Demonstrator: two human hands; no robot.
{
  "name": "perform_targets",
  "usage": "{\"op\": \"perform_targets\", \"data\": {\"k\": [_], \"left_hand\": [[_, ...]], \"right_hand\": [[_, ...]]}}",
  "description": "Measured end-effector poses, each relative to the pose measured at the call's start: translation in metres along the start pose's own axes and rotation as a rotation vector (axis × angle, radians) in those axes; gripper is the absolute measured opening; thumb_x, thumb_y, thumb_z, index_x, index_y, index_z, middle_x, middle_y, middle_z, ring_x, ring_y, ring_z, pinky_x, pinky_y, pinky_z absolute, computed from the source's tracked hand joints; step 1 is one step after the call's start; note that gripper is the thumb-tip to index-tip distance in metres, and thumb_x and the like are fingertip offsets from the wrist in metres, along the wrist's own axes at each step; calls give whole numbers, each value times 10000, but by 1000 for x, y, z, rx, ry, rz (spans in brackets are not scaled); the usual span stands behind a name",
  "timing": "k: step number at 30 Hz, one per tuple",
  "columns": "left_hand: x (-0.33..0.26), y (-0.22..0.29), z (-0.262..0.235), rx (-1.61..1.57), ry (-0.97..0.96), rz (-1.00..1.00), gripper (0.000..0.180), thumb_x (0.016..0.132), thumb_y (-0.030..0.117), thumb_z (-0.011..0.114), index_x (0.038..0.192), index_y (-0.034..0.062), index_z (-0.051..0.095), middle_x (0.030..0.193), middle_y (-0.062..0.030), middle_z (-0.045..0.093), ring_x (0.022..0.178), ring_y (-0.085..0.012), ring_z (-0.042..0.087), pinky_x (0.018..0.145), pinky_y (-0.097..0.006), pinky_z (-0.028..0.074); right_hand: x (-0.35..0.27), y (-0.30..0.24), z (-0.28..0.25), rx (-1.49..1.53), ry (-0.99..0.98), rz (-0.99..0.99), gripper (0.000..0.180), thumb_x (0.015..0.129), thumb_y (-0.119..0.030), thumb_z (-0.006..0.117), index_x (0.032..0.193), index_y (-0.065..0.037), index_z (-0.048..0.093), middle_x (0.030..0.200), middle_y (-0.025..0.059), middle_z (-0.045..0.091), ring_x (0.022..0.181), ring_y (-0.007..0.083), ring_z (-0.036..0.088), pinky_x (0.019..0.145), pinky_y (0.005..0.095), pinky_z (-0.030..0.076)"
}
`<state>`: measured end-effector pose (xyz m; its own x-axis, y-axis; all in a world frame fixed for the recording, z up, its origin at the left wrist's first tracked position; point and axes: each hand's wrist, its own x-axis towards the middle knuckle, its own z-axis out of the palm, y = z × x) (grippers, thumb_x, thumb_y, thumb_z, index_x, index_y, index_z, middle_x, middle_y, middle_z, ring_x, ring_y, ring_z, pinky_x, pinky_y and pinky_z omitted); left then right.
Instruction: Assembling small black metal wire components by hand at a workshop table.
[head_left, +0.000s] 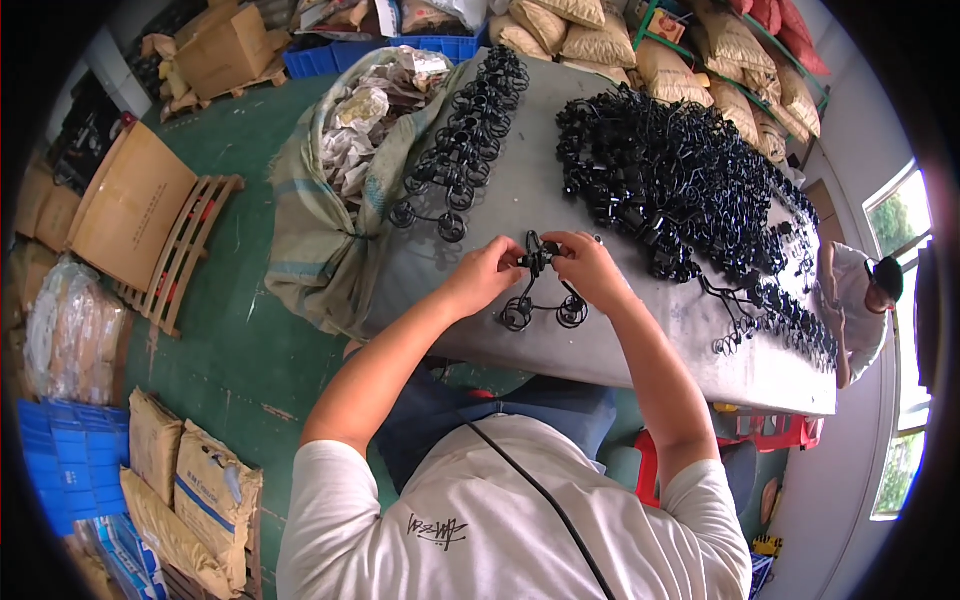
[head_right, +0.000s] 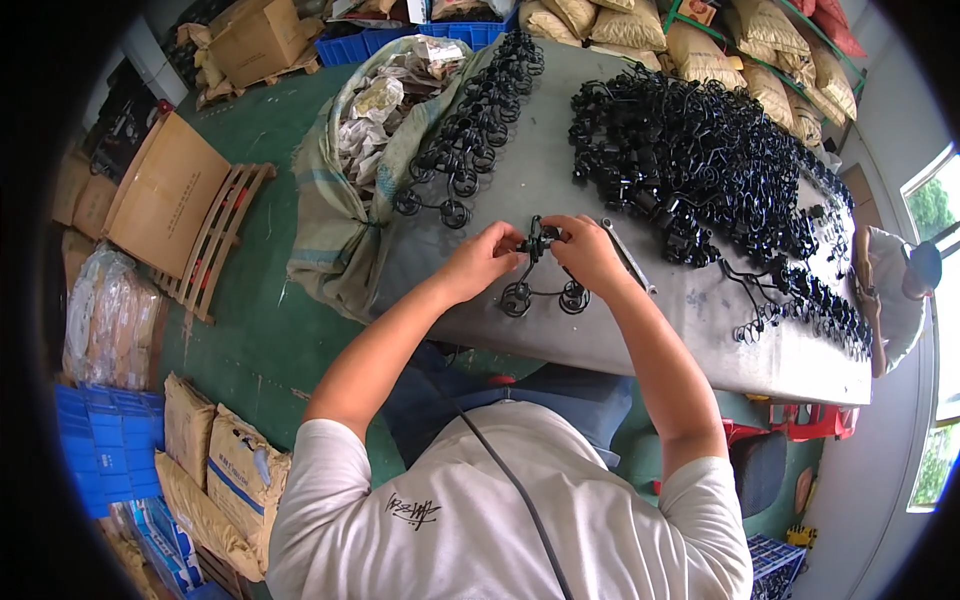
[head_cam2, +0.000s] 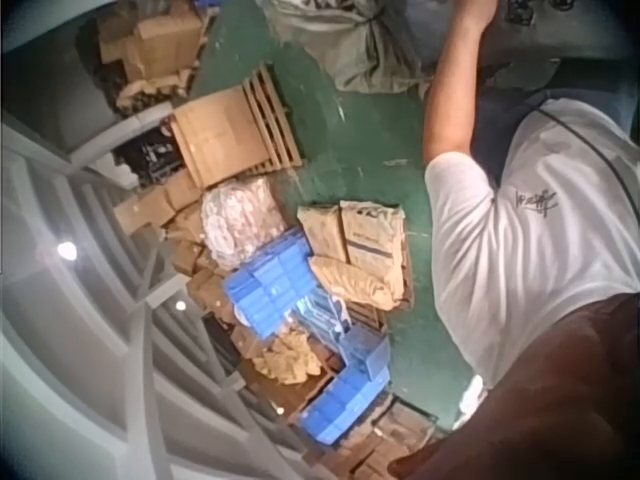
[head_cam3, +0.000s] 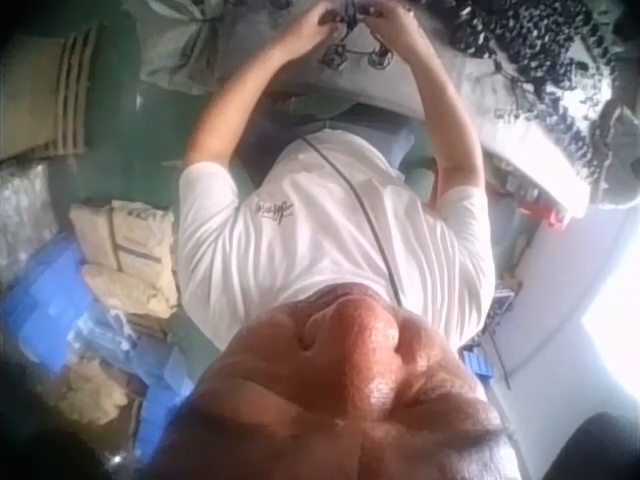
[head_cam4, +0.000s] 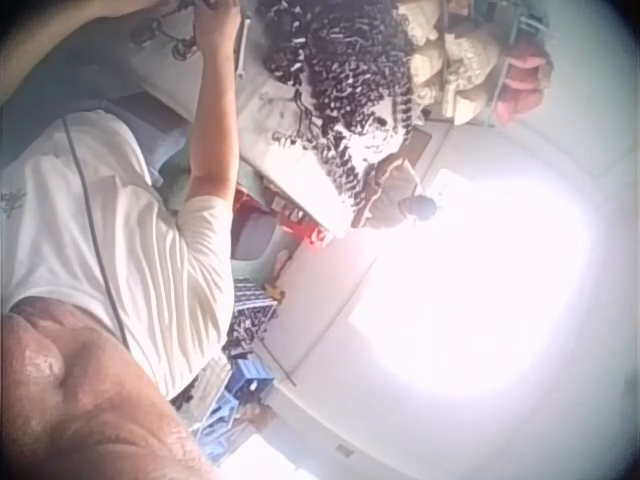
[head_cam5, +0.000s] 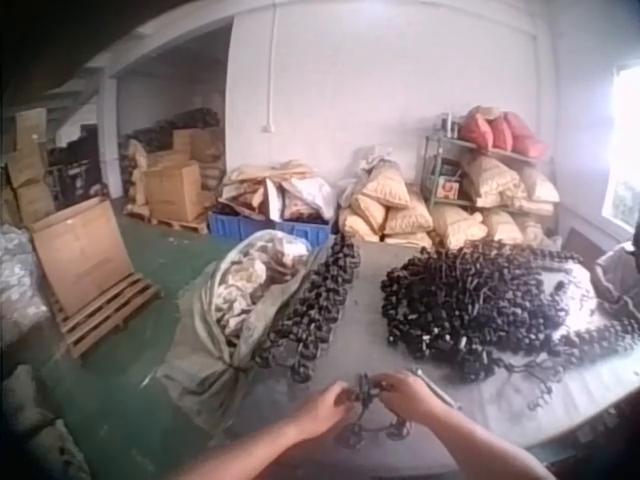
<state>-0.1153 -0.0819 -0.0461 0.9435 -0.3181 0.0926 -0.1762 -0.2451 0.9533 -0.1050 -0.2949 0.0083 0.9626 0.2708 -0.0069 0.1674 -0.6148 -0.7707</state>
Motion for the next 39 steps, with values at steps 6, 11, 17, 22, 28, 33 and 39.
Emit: {"op": "perform_targets", "data": {"k": [6,11,17,22,28,33,39], "left_hand": [[0,7,1,103,15,65,287,863,132,723,1079,16,575,982,-127,698,864,-237,692,776,-355,539],[3,2,-1,238,75,226,270,841,106,731,1059,34,589,938,-106,689,843,-214,677,767,-346,531],[9,6,-5,156,-10,191,281,839,106,737,1066,47,582,919,-100,682,840,-243,670,756,-361,531],[19,11,-13,334,-85,255,304,836,107,741,1069,42,557,962,-120,692,898,-277,682,777,-379,537],[27,21,-16,384,-190,225,422,821,175,766,1126,21,520,1025,-146,692,965,-315,678,829,-407,536],[25,50,-13,440,-256,31,579,786,253,797,1225,-3,521,1095,-179,677,1024,-343,656,893,-416,519],[38,40,-7,471,-279,56,516,810,224,785,1250,40,587,1027,-150,681,908,-258,659,821,-373,514]], "right_hand": [[-3,-2,3,-122,54,-78,413,803,-55,610,1205,-120,680,882,118,557,786,246,595,744,353,499],[-7,5,14,-98,141,-151,411,814,-31,623,1219,-87,671,867,84,540,752,182,561,702,316,480],[-7,17,22,-112,210,-174,400,833,-48,616,1229,-81,659,920,129,563,795,238,593,740,346,495],[-1,19,21,-73,175,-106,394,847,-50,633,1241,-48,652,904,116,561,789,200,592,725,326,493],[-9,8,22,-121,196,-98,381,845,-91,627,1222,-37,648,984,194,608,906,360,618,827,414,501],[-18,4,28,-87,248,-89,417,844,-60,589,1258,-29,624,988,191,608,891,344,627,814,404,512],[-25,28,10,376,144,16,519,821,12,504,1327,-58,592,1077,108,638,786,183,602,751,315,511]]}}
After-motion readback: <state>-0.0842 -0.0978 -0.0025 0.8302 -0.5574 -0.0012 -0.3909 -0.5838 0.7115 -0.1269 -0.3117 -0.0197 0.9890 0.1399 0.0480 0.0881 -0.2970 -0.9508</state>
